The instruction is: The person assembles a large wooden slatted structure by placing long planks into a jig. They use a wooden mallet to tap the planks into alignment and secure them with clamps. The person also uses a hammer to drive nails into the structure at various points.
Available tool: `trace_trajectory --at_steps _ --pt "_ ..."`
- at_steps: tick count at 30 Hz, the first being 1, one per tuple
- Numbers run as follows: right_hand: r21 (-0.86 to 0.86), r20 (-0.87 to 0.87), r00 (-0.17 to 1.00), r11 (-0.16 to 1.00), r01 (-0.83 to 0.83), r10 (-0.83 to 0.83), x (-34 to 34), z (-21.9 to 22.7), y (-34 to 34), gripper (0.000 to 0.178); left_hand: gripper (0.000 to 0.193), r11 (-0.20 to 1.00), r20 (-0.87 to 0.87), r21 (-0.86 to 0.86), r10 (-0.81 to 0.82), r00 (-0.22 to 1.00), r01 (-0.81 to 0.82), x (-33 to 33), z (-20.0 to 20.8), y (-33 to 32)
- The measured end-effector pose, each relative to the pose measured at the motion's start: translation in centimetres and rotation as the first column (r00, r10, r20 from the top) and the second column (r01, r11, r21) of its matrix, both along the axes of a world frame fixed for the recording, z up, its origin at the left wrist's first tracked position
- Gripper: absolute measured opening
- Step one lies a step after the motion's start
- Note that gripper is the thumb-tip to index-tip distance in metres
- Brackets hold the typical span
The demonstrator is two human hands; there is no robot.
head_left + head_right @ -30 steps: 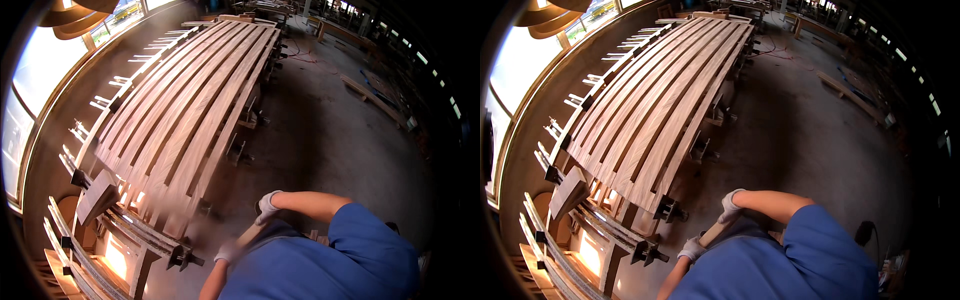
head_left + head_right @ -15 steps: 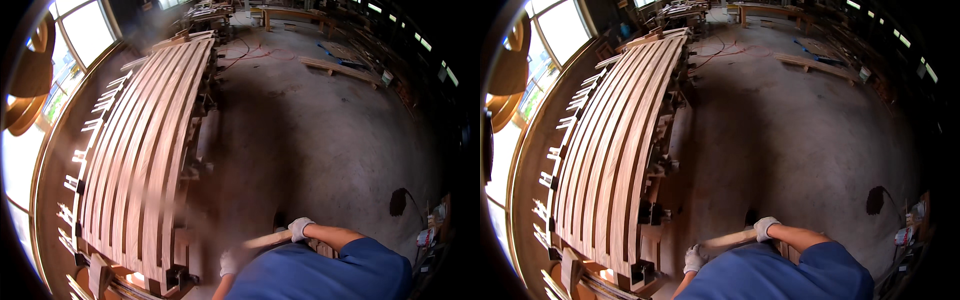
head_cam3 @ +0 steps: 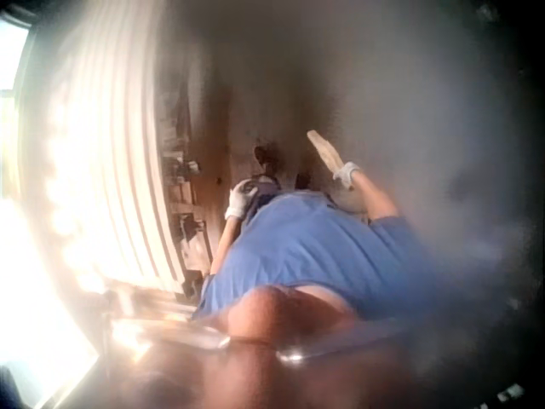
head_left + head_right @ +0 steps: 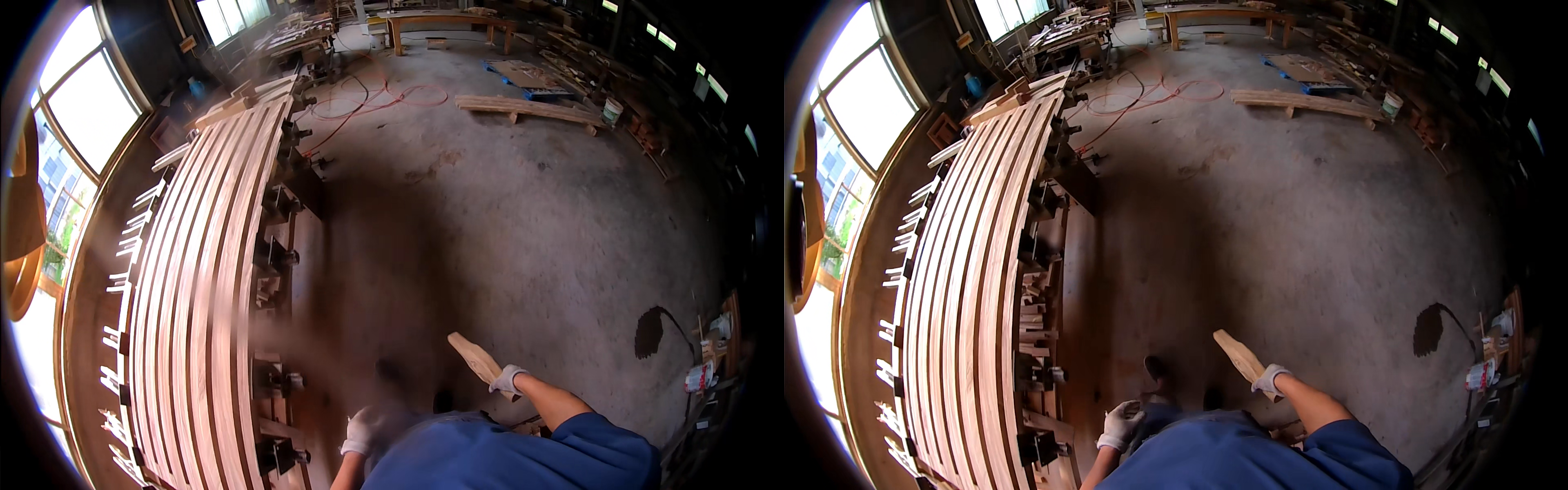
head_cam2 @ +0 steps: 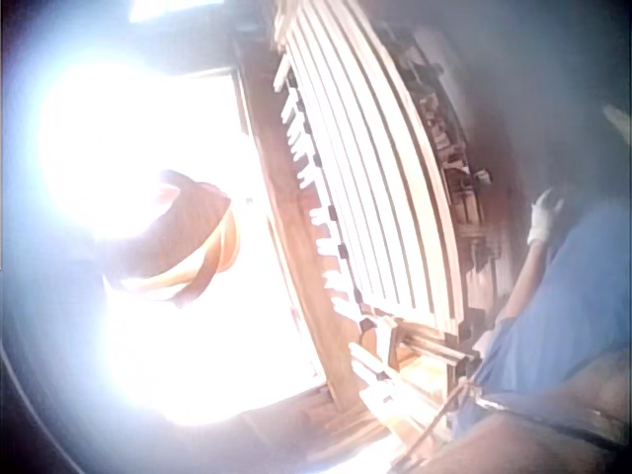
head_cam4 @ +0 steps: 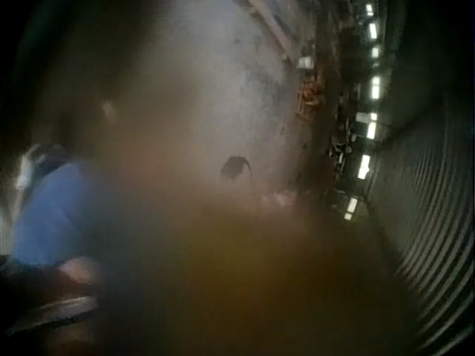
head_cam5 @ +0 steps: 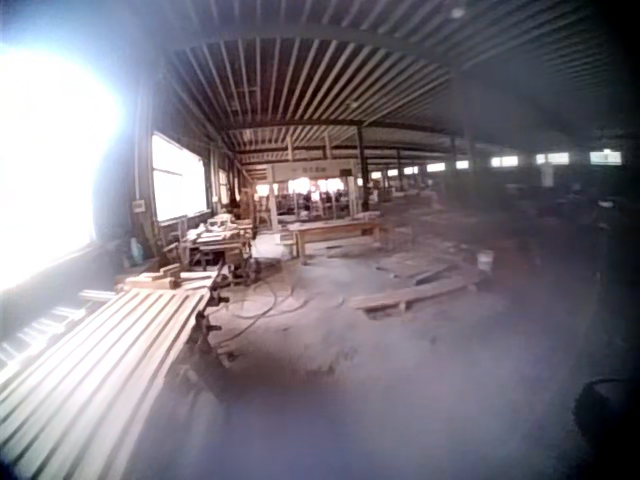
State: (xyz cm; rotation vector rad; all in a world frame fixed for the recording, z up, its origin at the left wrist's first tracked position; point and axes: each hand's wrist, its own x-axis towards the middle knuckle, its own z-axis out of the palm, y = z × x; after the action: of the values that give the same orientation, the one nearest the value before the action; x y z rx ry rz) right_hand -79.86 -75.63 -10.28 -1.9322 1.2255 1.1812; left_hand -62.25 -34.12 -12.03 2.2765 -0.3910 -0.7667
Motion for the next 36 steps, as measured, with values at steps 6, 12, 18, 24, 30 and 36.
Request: trace_trajectory --at_steps 6,12,18,24,30,36 --pt "0.078 -0.182 0.972 0.988 -0.136 0.148 -0.1 -4.9 -3.6 0.07 0.045 0.992 -0.004 -0.128 -0.009 1.0 0.008 10.1 -1.3 -6.0" --pt "0.108 -0.299 0.949 0.992 -0.071 0.1 2.6 -1.9 -6.6 0.065 0.044 0.951 0.033 -0.2 -0.233 0.972 0.235 22.8 1.5 -15.5" --pt "0.008 -0.284 0.958 0.999 0.037 -0.033 10.0 1.7 -9.8 0.066 0.047 0.913 0.213 -0.169 -0.334 0.918 0.372 35.5 9.8 -23.6" --pt "-0.032 -0.288 0.957 0.999 0.006 -0.015 20.7 1.2 -15.5 0.067 0.04 0.947 0.132 -0.17 -0.253 0.958 0.273 43.5 9.3 -29.3" --pt "-0.007 -0.264 0.954 0.989 -0.146 0.139 33.9 -2.2 -24.6 0.068 0.043 0.973 0.031 -0.076 -0.215 0.976 0.217 49.9 8.8 -33.5" --pt "0.04 -0.255 0.883 0.917 -0.397 0.394 51.1 -3.4 -36.8 0.069 0.043 0.976 -0.155 -0.157 0.125 0.98 -0.149 56.1 9.1 -39.1"
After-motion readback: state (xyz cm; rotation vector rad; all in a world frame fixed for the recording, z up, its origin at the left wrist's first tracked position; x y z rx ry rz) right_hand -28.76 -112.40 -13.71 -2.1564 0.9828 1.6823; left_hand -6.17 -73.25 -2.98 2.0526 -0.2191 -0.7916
